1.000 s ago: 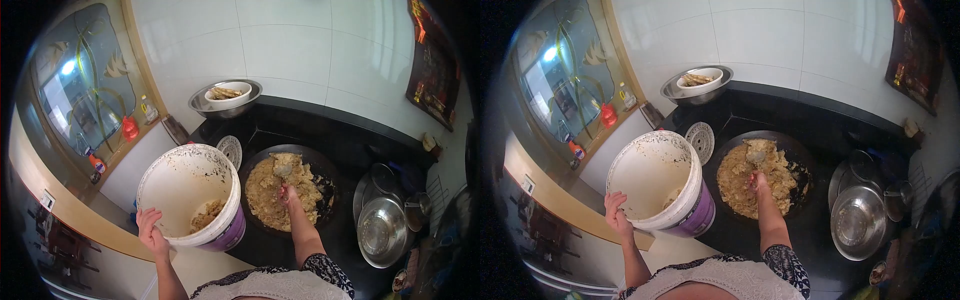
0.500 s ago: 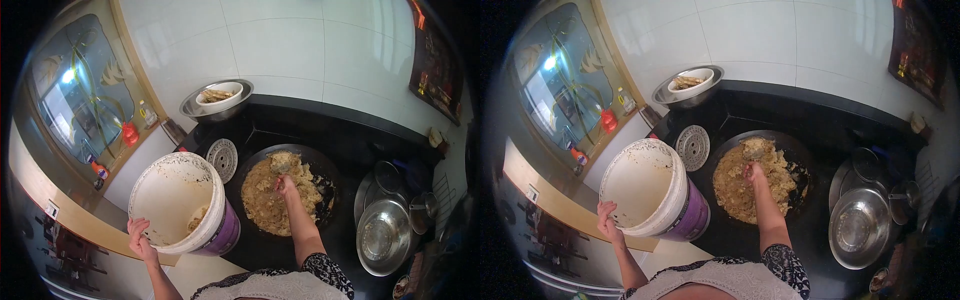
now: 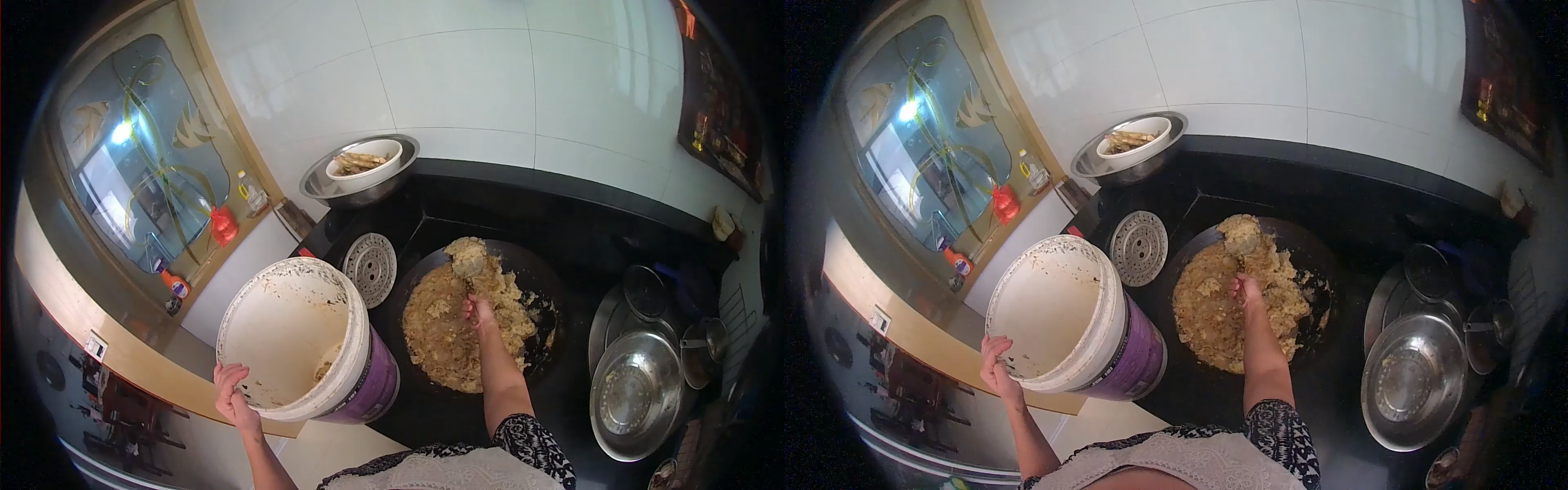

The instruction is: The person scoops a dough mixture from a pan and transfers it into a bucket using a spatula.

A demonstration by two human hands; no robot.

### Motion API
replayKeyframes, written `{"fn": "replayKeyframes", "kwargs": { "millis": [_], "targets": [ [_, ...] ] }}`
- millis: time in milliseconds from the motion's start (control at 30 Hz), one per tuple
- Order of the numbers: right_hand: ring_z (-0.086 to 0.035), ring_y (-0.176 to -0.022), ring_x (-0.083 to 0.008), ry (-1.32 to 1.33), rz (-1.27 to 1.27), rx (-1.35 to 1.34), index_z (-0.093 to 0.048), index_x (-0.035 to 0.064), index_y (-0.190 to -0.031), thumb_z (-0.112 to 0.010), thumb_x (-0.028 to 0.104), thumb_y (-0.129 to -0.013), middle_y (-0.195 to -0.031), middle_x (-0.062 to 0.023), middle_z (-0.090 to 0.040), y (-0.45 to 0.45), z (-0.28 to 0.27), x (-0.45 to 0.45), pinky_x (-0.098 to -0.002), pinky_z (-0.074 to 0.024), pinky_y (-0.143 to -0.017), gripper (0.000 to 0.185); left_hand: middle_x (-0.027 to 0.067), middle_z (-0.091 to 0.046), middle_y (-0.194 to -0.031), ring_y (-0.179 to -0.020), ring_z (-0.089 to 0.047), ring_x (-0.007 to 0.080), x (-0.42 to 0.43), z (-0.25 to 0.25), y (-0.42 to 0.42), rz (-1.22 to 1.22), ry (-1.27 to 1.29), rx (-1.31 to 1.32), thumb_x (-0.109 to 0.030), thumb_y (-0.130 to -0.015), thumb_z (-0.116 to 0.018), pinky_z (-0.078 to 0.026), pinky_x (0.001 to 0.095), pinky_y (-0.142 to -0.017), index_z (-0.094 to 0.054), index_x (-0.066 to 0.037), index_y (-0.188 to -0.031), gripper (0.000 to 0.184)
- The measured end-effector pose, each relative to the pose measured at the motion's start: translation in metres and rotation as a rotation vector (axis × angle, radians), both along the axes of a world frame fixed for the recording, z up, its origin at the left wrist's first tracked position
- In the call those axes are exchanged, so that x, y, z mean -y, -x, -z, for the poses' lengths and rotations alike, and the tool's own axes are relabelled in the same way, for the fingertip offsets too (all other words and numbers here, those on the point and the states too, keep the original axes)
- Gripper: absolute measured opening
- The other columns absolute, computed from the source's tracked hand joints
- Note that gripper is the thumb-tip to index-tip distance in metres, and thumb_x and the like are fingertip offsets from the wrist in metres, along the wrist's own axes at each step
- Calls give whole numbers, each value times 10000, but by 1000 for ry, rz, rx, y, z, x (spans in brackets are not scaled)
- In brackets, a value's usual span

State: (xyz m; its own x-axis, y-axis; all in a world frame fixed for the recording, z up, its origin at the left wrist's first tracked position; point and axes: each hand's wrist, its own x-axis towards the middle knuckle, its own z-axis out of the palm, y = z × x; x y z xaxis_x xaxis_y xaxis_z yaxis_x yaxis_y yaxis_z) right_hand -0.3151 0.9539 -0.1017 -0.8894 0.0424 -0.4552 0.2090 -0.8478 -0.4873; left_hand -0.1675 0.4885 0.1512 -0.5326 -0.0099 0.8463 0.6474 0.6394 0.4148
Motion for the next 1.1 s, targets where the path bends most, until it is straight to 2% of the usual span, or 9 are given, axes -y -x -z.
{"fn": "replayKeyframes", "kwargs": {
  "millis": [367,433,533,633,667,700,833,900,1100],
  "targets": [
    [-378,-421,-113,-65,8,72,-392,125,-649,-374,213,-896,-488,11,-393,-74,6,13,-273,-313,-385,262,118,-610,-791,-871,-558,259,-1,-1,-2,-1,5,15,-53,-639,-384,-239,479,-1019,-599,34,-758,261],
    [-338,-372,-87,44,-81,118,-381,130,-684,-371,210,-899,-494,35,-389,-106,-14,20,-243,-279,-333,229,115,-609,-790,-872,-558,260,-1,-2,-2,7,7,19,-49,-639,-381,-241,479,-1018,-597,33,-761,262],
    [-349,-365,-89,162,-109,154,-380,123,-660,-369,219,-895,-484,36,-387,-133,-41,27,-239,-290,-334,254,114,-610,-790,-873,-559,263,0,0,0,23,16,-7,-43,-639,-376,-245,479,-1016,-597,33,-771,269],
    [-377,-378,-89,121,-87,188,-375,113,-656,-367,221,-893,-492,36,-397,-120,-36,22,-230,-305,-344,260,114,-612,-796,-876,-559,266,2,1,0,16,25,-4,-46,-639,-374,-245,483,-1016,-601,31,-780,278],
    [-397,-391,-87,254,-140,169,-387,98,-674,-376,196,-889,-499,32,-404,-111,-33,15,-222,-318,-350,237,115,-612,-799,-875,-559,266,2,1,1,23,19,-4,-46,-639,-375,-244,485,-1016,-603,32,-783,280],
    [-397,-391,-87,252,-139,171,-387,98,-674,-376,196,-889,-499,32,-404,-101,-32,13,-222,-318,-350,237,116,-613,-802,-874,-559,267,2,0,0,29,13,-8,-46,-639,-376,-244,487,-1016,-605,32,-785,282],
    [-395,-392,-84,130,-41,224,-405,85,-684,-405,161,-886,-499,22,-409,-71,-44,12,-223,-323,-348,216,120,-612,-805,-871,-559,266,3,2,1,3,9,-17,-48,-636,-381,-242,488,-1016,-606,35,-785,282],
    [-383,-407,-103,150,-30,230,-416,97,-661,-395,216,-892,-496,14,-424,-55,-35,11,-241,-341,-362,261,125,-608,-799,-866,-557,262,2,1,0,6,4,-9,-39,-632,-379,-241,486,-1016,-602,39,-773,276],
    [-375,-389,-102,274,15,142,-419,92,-664,-357,238,-926,-496,14,-427,-26,-21,3,-248,-354,-357,306,122,-600,-784,-851,-554,250,1,0,0,6,-18,1,-30,-628,-374,-236,478,-1018,-596,38,-758,266]
  ]
}}
